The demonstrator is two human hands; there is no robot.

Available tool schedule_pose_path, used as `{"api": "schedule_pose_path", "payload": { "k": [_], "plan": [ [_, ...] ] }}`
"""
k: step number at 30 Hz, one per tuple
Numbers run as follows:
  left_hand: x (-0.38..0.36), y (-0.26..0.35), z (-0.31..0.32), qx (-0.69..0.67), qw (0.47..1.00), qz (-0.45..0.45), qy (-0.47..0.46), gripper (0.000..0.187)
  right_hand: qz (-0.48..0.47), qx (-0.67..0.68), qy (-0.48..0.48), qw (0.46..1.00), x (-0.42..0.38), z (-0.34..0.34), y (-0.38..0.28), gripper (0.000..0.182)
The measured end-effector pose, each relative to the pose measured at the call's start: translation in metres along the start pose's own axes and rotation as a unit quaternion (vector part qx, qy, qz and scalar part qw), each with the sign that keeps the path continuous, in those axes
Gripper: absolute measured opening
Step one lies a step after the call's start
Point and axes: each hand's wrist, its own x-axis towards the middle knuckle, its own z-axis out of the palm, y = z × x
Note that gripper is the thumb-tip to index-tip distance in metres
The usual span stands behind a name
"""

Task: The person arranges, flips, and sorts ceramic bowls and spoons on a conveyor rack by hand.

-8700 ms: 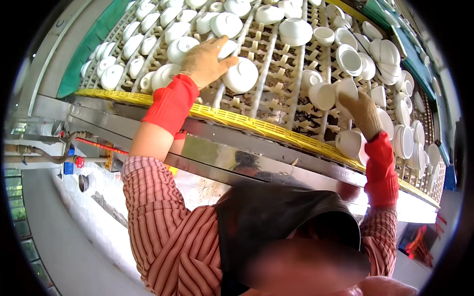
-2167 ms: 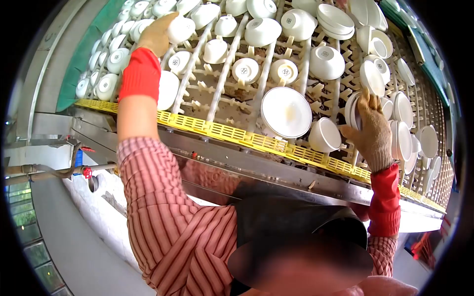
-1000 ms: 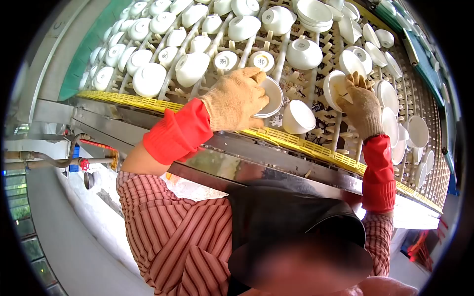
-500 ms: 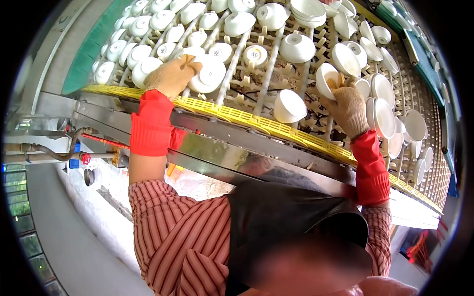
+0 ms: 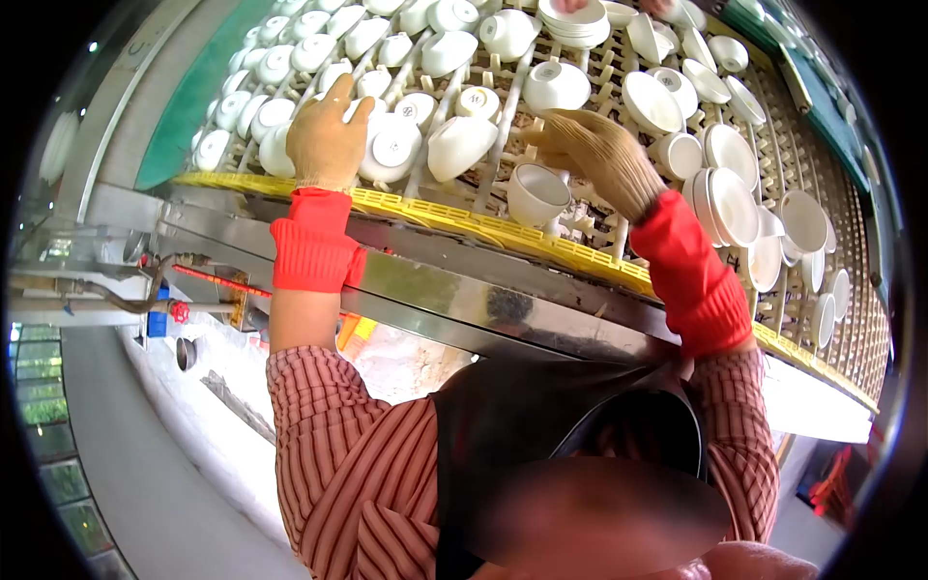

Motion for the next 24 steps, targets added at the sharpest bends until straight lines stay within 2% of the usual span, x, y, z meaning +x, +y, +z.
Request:
{"api": "schedule_pose_path", "payload": {
  "k": [1, 2, 3, 5, 7, 9, 10, 12, 13, 15, 17, 18, 19, 20, 21, 22, 23, 24],
  "plan": [
    [-0.004, 0.007, -0.004, 0.014, 0.999, 0.045, 0.012, 0.053, -0.037, -0.181, 0.03, 0.982, -0.011, -0.013, -0.009, 0.06],
    [-0.005, 0.022, -0.01, 0.027, 0.995, 0.094, 0.02, 0.055, -0.062, -0.356, 0.072, 0.93, -0.021, -0.025, -0.017, 0.059],
    [-0.004, 0.04, -0.014, 0.039, 0.988, 0.147, 0.029, 0.056, -0.016, -0.327, 0.11, 0.939, -0.033, -0.035, -0.024, 0.061],
    [-0.009, 0.081, -0.021, -0.072, 0.951, 0.3, 0.029, 0.06, -0.113, -0.524, 0.193, 0.822, -0.061, -0.065, -0.029, 0.067],
    [-0.025, 0.123, -0.015, -0.114, 0.903, 0.413, -0.019, 0.054, -0.12, -0.632, 0.196, 0.74, -0.081, -0.1, -0.021, 0.072],
    [-0.036, 0.153, -0.002, -0.134, 0.848, 0.488, -0.158, 0.042, 0.122, -0.613, 0.147, 0.766, -0.107, -0.104, -0.046, 0.07],
    [-0.034, 0.163, 0.004, -0.158, 0.822, 0.534, -0.122, 0.028, 0.062, -0.64, 0.169, 0.747, -0.115, -0.11, -0.035, 0.068],
    [-0.035, 0.167, 0.01, -0.172, 0.823, 0.489, -0.23, 0.023, -0.063, -0.683, 0.208, 0.698, -0.13, -0.124, -0.004, 0.064],
    [-0.036, 0.167, 0.015, -0.178, 0.819, 0.467, -0.284, 0.021, -0.003, -0.649, 0.175, 0.74, -0.135, -0.122, -0.009, 0.062],
    [-0.034, 0.151, 0.049, -0.234, 0.83, 0.465, -0.198, 0.017, 0.112, -0.569, 0.11, 0.807, -0.144, -0.116, -0.026, 0.058],
    [-0.024, 0.139, 0.068, -0.244, 0.859, 0.413, -0.179, 0.022, 0.101, -0.569, 0.099, 0.81, -0.153, -0.119, -0.028, 0.049],
    [-0.02, 0.129, 0.093, -0.222, 0.896, 0.36, -0.133, 0.031, 0.111, -0.565, 0.087, 0.813, -0.154, -0.12, -0.034, 0.048],
    [-0.015, 0.148, 0.066, -0.284, 0.933, 0.092, -0.201, 0.018, 0.12, -0.56, 0.075, 0.816, -0.155, -0.121, -0.036, 0.047],
    [-0.006, 0.151, 0.055, -0.122, 0.973, 0.155, -0.117, 0.022, 0.113, -0.582, 0.065, 0.803, -0.157, -0.127, -0.028, 0.041],
    [0.001, 0.149, 0.049, 0.044, 0.976, 0.211, -0.026, 0.026, 0.14, -0.545, 0.059, 0.825, -0.159, -0.129, -0.034, 0.039],
    [0.002, 0.148, 0.05, 0.004, 0.979, 0.204, 0.014, 0.027, 0.166, -0.508, 0.056, 0.844, -0.163, -0.132, -0.046, 0.037],
    [0.003, 0.151, 0.053, -0.034, 0.982, 0.184, -0.014, 0.026, 0.193, -0.467, 0.052, 0.861, -0.168, -0.133, -0.051, 0.036],
    [-0.004, 0.154, 0.056, -0.072, 0.983, 0.163, -0.049, 0.026, 0.182, -0.41, 0.103, 0.888, -0.174, -0.132, -0.048, 0.04]
  ]
}}
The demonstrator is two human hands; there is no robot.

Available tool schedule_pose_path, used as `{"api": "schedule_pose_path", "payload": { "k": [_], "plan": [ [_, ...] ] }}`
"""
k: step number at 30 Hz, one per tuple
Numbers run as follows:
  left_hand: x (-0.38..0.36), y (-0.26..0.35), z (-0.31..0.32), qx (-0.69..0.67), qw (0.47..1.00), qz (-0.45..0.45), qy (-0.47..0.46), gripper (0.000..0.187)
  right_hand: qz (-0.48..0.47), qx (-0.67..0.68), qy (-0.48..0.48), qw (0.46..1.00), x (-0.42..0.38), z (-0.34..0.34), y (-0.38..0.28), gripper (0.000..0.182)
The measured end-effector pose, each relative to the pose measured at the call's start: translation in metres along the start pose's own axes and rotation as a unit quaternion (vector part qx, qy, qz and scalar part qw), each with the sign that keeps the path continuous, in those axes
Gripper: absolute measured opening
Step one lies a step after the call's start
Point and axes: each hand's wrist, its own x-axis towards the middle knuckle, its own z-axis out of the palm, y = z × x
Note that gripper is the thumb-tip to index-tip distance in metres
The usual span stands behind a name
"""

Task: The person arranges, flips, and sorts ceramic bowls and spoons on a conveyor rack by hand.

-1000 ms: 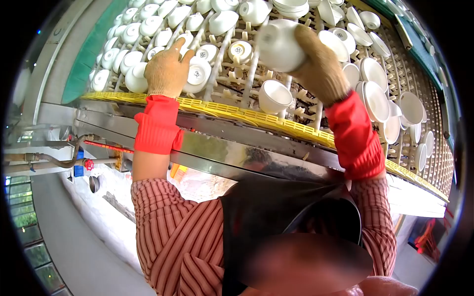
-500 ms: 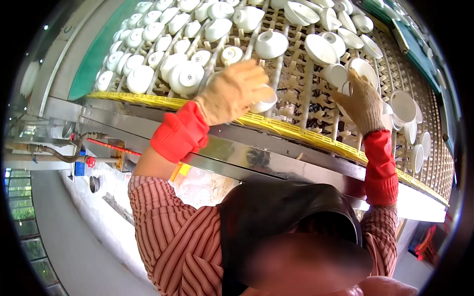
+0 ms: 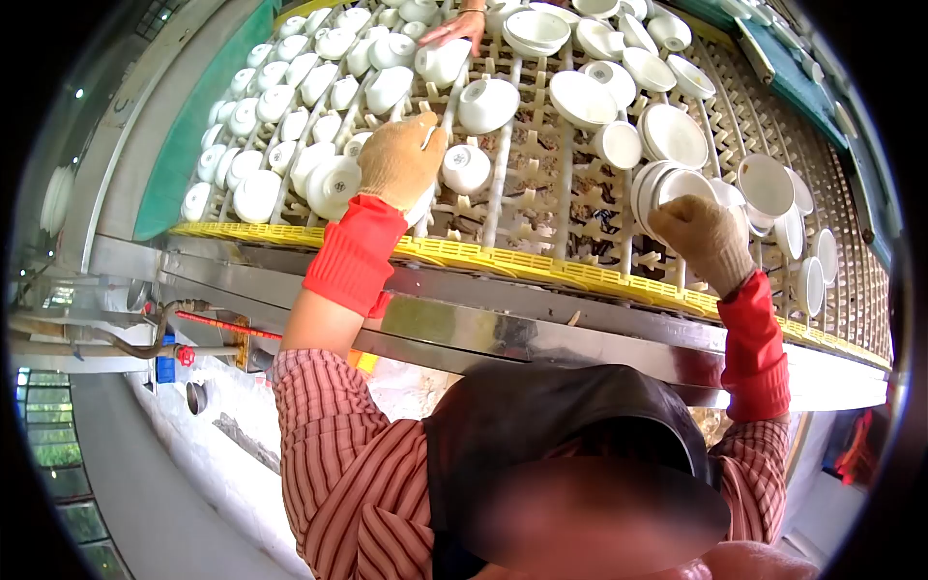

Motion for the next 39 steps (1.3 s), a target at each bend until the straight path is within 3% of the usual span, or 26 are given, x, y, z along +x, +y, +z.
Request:
{"api": "schedule_pose_path", "payload": {
  "k": [1, 4, 7, 8, 10, 11, 13, 16, 19, 21, 22, 23, 25, 26, 27, 28, 29, 30, 32, 33, 34, 37, 39],
  "plan": [
    [-0.003, 0.009, -0.002, -0.044, 0.998, -0.022, -0.03, 0.026, -0.012, 0.006, -0.002, 1.0, 0.001, 0.001, 0.002, 0.039],
    [0.002, 0.051, -0.008, -0.051, 0.992, 0.112, -0.033, 0.034, -0.087, -0.038, -0.02, 0.995, 0.004, -0.004, -0.006, 0.03],
    [0.017, 0.082, 0.002, -0.053, 0.97, 0.236, 0.001, 0.04, -0.216, -0.214, 0.117, 0.945, 0.01, 0.016, 0.009, 0.033],
    [0.024, 0.094, 0.006, -0.042, 0.964, 0.261, 0.014, 0.041, -0.158, -0.2, 0.044, 0.966, 0.015, 0.016, 0.018, 0.034],
    [0.043, 0.113, 0.032, 0.011, 0.954, 0.297, 0.051, 0.046, -0.138, -0.194, 0.035, 0.971, 0.014, 0.018, 0.026, 0.034],
    [0.052, 0.125, 0.036, 0.038, 0.954, 0.298, 0.02, 0.045, -0.134, -0.193, 0.033, 0.971, 0.017, 0.017, 0.026, 0.034],
    [0.07, 0.138, 0.064, 0.068, 0.964, 0.252, -0.052, 0.039, -0.152, -0.165, 0.058, 0.973, 0.016, 0.02, 0.03, 0.038],
    [0.098, 0.142, 0.105, 0.111, 0.963, 0.186, -0.162, 0.041, -0.073, -0.065, 0.013, 0.995, -0.001, -0.006, 0.022, 0.041],
    [0.117, 0.146, 0.105, 0.099, 0.959, 0.127, -0.234, 0.043, 0.059, 0.068, -0.042, 0.995, -0.021, -0.025, 0.025, 0.052],
    [0.121, 0.138, 0.109, -0.098, 0.966, -0.025, -0.239, 0.045, 0.123, 0.146, -0.049, 0.98, -0.026, -0.032, 0.037, 0.057],
    [0.114, 0.131, 0.1, -0.264, 0.936, -0.098, -0.213, 0.048, 0.134, 0.194, -0.032, 0.971, -0.028, -0.027, 0.055, 0.058],
    [0.105, 0.127, 0.082, -0.42, 0.873, -0.168, -0.181, 0.051, 0.145, 0.243, -0.013, 0.959, -0.03, -0.023, 0.066, 0.06],
    [0.097, 0.114, 0.056, -0.528, 0.791, -0.227, -0.211, 0.055, 0.118, 0.305, -0.036, 0.944, -0.024, -0.027, 0.077, 0.076],
    [0.09, 0.105, 0.046, -0.447, 0.832, -0.2, -0.262, 0.057, 0.101, 0.387, -0.037, 0.916, -0.018, -0.029, 0.076, 0.075],
    [0.081, 0.102, 0.045, -0.478, 0.791, -0.227, -0.306, 0.054, 0.081, 0.466, -0.035, 0.88, -0.009, -0.03, 0.075, 0.075],
    [0.07, 0.083, 0.065, -0.401, 0.863, -0.115, -0.286, 0.053, -0.224, 0.231, 0.12, 0.939, 0.019, -0.023, 0.095, 0.073],
    [0.065, 0.084, 0.06, -0.363, 0.875, -0.154, -0.28, 0.05, -0.359, 0.106, 0.189, 0.908, 0.044, -0.022, 0.097, 0.072],
    [0.06, 0.086, 0.054, -0.325, 0.884, -0.193, -0.275, 0.047, -0.468, -0.016, 0.288, 0.836, 0.068, -0.021, 0.099, 0.073],
    [0.056, 0.085, 0.05, -0.07, 0.978, -0.072, -0.18, 0.044, -0.387, 0.003, 0.326, 0.862, 0.095, -0.027, 0.039, 0.068],
    [0.057, 0.086, 0.047, 0.062, 0.991, -0.008, -0.122, 0.043, -0.386, 0.085, 0.294, 0.87, 0.116, -0.025, 0.024, 0.062],
    [0.055, 0.089, 0.04, 0.108, 0.988, 0.053, -0.092, 0.045, -0.382, 0.168, 0.264, 0.87, 0.136, -0.023, 0.008, 0.056],
    [0.057, 0.124, 0.011, 0.012, 0.99, 0.075, -0.119, 0.047, -0.362, -0.071, 0.23, 0.9, 0.172, -0.008, 0.023, 0.03],
    [0.055, 0.14, 0.027, -0.066, 0.968, 0.244, 0.002, 0.053, -0.23, -0.067, 0.203, 0.949, 0.16, -0.001, 0.03, 0.031]
  ]
}}
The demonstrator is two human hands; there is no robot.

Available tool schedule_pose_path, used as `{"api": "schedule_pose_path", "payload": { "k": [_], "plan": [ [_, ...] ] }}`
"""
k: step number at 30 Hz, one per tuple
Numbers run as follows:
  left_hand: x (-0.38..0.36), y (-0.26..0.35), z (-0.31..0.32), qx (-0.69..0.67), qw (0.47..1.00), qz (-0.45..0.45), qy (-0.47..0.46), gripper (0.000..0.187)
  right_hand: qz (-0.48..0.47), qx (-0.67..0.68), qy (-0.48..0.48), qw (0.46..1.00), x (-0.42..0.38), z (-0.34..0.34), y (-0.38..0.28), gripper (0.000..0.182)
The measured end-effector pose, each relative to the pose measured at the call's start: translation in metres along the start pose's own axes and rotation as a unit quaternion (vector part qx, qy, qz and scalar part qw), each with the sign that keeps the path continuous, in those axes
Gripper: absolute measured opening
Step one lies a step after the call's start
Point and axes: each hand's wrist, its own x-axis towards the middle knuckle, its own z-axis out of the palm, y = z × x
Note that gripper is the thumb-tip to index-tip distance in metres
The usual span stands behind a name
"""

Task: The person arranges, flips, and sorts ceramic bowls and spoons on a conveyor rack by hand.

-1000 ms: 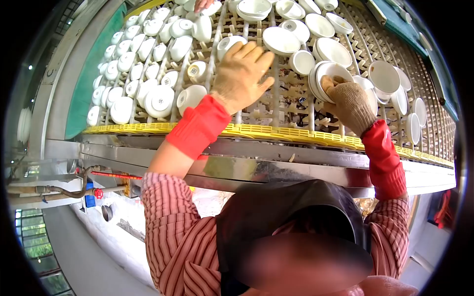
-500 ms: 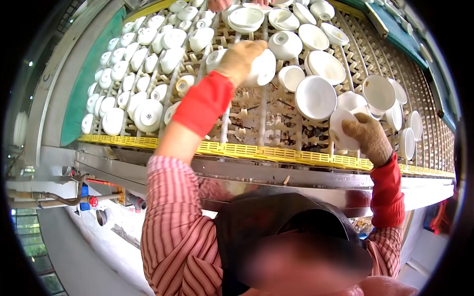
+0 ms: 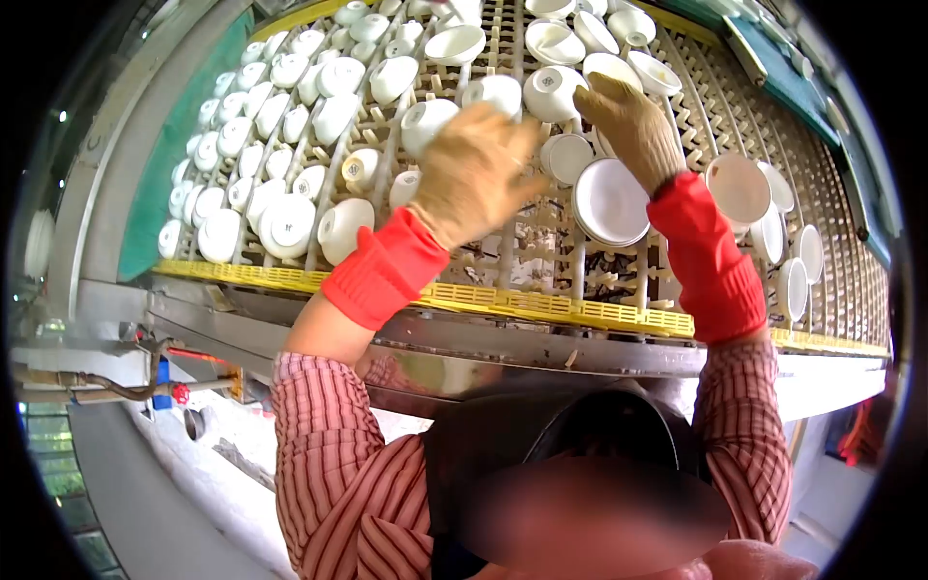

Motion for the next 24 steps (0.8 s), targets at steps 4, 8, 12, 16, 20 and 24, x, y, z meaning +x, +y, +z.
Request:
{"api": "schedule_pose_path", "payload": {
  "k": [4, 8, 12, 16, 20, 24],
  "plan": [
    [0.014, 0.048, 0.05, -0.005, 0.981, 0.188, 0.043, 0.053, 0.098, -0.056, -0.049, 0.992, -0.02, -0.001, 0.015, 0.049],
    [0.029, 0.058, 0.071, 0.061, 0.97, 0.231, -0.046, 0.033, -0.005, -0.051, -0.118, 0.992, -0.019, 0.006, 0.058, 0.058],
    [0.021, 0.076, 0.052, -0.068, 0.965, 0.08, -0.241, 0.019, 0.11, -0.067, -0.242, 0.962, -0.013, -0.007, 0.038, 0.061],
    [0.026, 0.056, 0.027, -0.438, 0.865, -0.103, -0.221, 0.018, 0.099, -0.057, -0.201, 0.973, -0.04, -0.005, 0.031, 0.06],
    [0.034, -0.017, -0.01, -0.083, 0.989, -0.006, -0.124, 0.068, 0.194, -0.051, -0.198, 0.96, -0.05, -0.03, 0.004, 0.058],
    [0.002, -0.135, -0.025, 0.039, 0.964, -0.263, 0.002, 0.051, 0.242, 0.19, -0.101, 0.946, -0.062, -0.031, 0.042, 0.044]
  ]
}}
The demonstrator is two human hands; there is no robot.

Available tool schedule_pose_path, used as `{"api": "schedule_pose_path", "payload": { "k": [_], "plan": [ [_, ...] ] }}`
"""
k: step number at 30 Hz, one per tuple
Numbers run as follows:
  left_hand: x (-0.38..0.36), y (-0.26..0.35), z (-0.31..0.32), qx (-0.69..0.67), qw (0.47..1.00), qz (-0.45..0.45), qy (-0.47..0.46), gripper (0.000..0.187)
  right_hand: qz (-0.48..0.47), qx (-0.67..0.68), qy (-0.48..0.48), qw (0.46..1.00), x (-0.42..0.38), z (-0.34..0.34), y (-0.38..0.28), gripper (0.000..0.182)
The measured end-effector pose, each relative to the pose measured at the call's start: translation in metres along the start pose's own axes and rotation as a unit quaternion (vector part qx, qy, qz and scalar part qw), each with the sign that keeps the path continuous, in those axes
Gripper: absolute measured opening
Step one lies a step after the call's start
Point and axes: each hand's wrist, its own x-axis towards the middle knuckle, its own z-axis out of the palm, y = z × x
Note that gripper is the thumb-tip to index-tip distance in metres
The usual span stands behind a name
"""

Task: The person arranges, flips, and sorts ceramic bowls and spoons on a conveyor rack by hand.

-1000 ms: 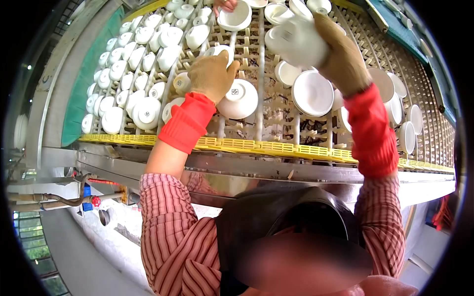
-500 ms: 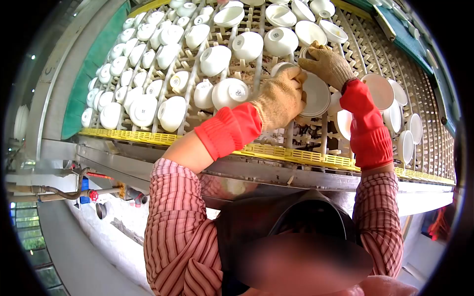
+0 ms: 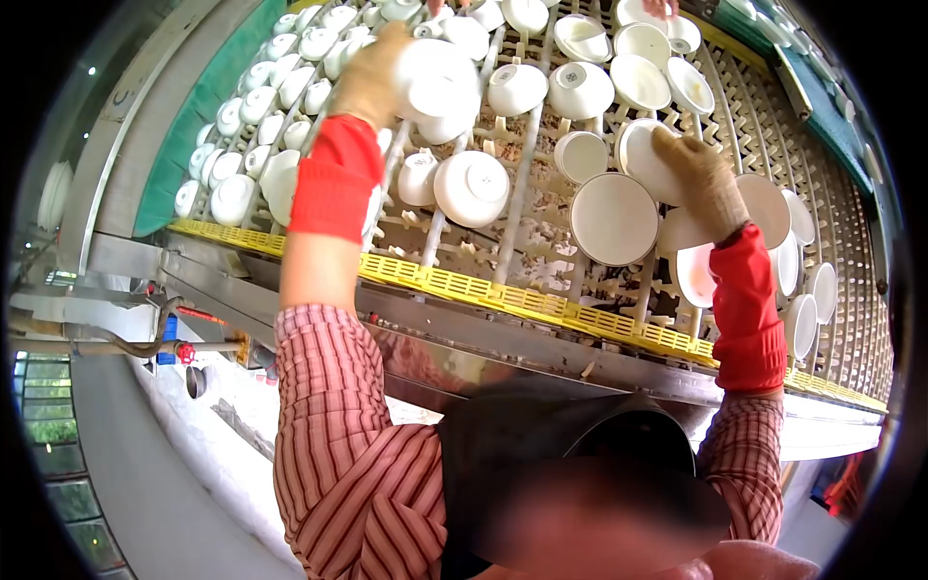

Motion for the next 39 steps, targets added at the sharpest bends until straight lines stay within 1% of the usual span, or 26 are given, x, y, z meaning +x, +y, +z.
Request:
{"api": "schedule_pose_path", "payload": {
  "k": [1, 2, 3, 4, 5, 6, 7, 8, 9, 10, 12, 13, 14, 15, 18, 20, 22, 24, 25, 28, 29, 32, 33, 36, 37, 39],
  "plan": [
    [0.007, -0.039, 0.008, -0.037, 0.991, -0.128, -0.013, 0.06, -0.069, 0.057, 0.003, 0.996, 0.011, 0.0, 0.029, 0.043],
    [0.01, -0.073, 0.014, -0.067, 0.968, -0.241, -0.029, 0.074, -0.14, 0.045, 0.031, 0.989, 0.019, -0.001, 0.041, 0.045],
    [0.006, -0.099, 0.019, -0.06, 0.946, -0.314, -0.059, 0.09, -0.211, 0.03, 0.062, 0.975, 0.026, -0.001, 0.053, 0.049],
    [-0.005, -0.087, 0.012, 0.035, 0.944, -0.311, -0.1, 0.085, -0.277, 0.011, 0.096, 0.956, 0.033, -0.002, 0.065, 0.055],
    [-0.016, -0.078, 0.006, 0.133, 0.933, -0.303, -0.142, 0.08, -0.359, -0.076, 0.18, 0.913, 0.028, -0.002, 0.04, 0.055],
    [-0.027, -0.068, 0.0, 0.225, 0.912, -0.29, -0.182, 0.075, -0.377, -0.074, 0.194, 0.903, 0.025, 0.0, 0.015, 0.058],
    [-0.026, -0.065, 0.003, 0.2, 0.916, -0.297, -0.182, 0.074, -0.396, -0.072, 0.208, 0.892, 0.021, 0.002, -0.011, 0.062],
    [-0.025, -0.063, 0.007, 0.176, 0.918, -0.304, -0.183, 0.072, -0.346, 0.077, 0.138, 0.925, 0.026, 0.016, -0.031, 0.062],
    [-0.027, -0.062, 0.009, 0.152, 0.918, -0.315, -0.184, 0.071, -0.283, 0.233, 0.088, 0.926, 0.031, 0.031, -0.052, 0.062],
    [-0.028, -0.053, 0.01, 0.145, 0.932, -0.289, -0.161, 0.071, -0.198, 0.436, 0.019, 0.878, 0.044, 0.055, -0.07, 0.053],
    [-0.032, -0.025, 0.01, 0.132, 0.957, -0.237, -0.106, 0.072, -0.205, 0.405, -0.026, 0.89, 0.048, 0.066, -0.073, 0.041],
    [-0.037, -0.017, 0.011, 0.104, 0.975, -0.181, -0.071, 0.068, -0.292, 0.17, 0.0, 0.941, 0.045, 0.062, -0.064, 0.038],
    [-0.042, -0.002, 0.003, 0.098, 0.984, -0.133, -0.067, 0.066, -0.361, -0.078, 0.026, 0.929, 0.041, 0.057, -0.06, 0.036],
    [-0.048, 0.013, -0.007, 0.09, 0.99, -0.087, -0.062, 0.064, -0.349, -0.213, 0.058, 0.911, 0.037, 0.057, -0.056, 0.046],
    [-0.079, 0.051, -0.009, 0.064, 0.995, 0.041, -0.067, 0.06, -0.185, 0.031, -0.002, 0.982, 0.0, 0.057, -0.062, 0.05],
    [-0.094, 0.08, -0.006, 0.03, 0.99, 0.108, -0.087, 0.06, -0.136, -0.188, -0.13, 0.964, -0.014, 0.049, -0.077, 0.072],
    [-0.105, 0.115, -0.003, -0.018, 0.982, 0.148, -0.117, 0.061, -0.171, -0.361, -0.168, 0.901, -0.008, 0.052, -0.079, 0.079],
    [-0.108, 0.147, 0.0, -0.009, 0.962, 0.231, -0.145, 0.061, -0.241, -0.365, -0.058, 0.897, 0.009, 0.075, -0.045, 0.08],
    [-0.112, 0.164, -0.004, 0.018, 0.948, 0.233, -0.217, 0.061, -0.276, -0.365, -0.003, 0.889, 0.016, 0.081, -0.035, 0.081],
    [-0.128, 0.19, 0.012, -0.013, 0.935, 0.336, -0.113, 0.064, -0.244, -0.407, -0.042, 0.879, 0.021, 0.077, -0.047, 0.061],
    [-0.131, 0.2, 0.014, -0.013, 0.935, 0.338, -0.11, 0.062, -0.259, -0.427, -0.043, 0.865, 0.028, 0.08, -0.045, 0.042],
    [-0.128, 0.217, 0.028, 0.001, 0.941, 0.303, -0.153, 0.057, -0.268, -0.442, 0.012, 0.856, 0.033, 0.084, -0.051, 0.025],
    [-0.129, 0.22, 0.042, 0.054, 0.947, 0.301, -0.098, 0.049, -0.267, -0.419, 0.032, 0.868, 0.042, 0.089, -0.048, 0.022],
    [-0.126, 0.226, 0.075, -0.009, 0.961, 0.189, -0.201, 0.042, -0.245, -0.384, 0.023, 0.89, 0.055, 0.088, -0.048, 0.022],
    [-0.122, 0.231, 0.068, 0.007, 0.958, 0.194, -0.211, 0.039, -0.258, -0.355, 0.013, 0.898, 0.05, 0.081, -0.05, 0.029],
    [-0.115, 0.24, 0.059, 0.031, 0.952, 0.201, -0.228, 0.038, -0.148, -0.215, -0.039, 0.965, 0.045, 0.07, -0.056, 0.036]
  ]
}}
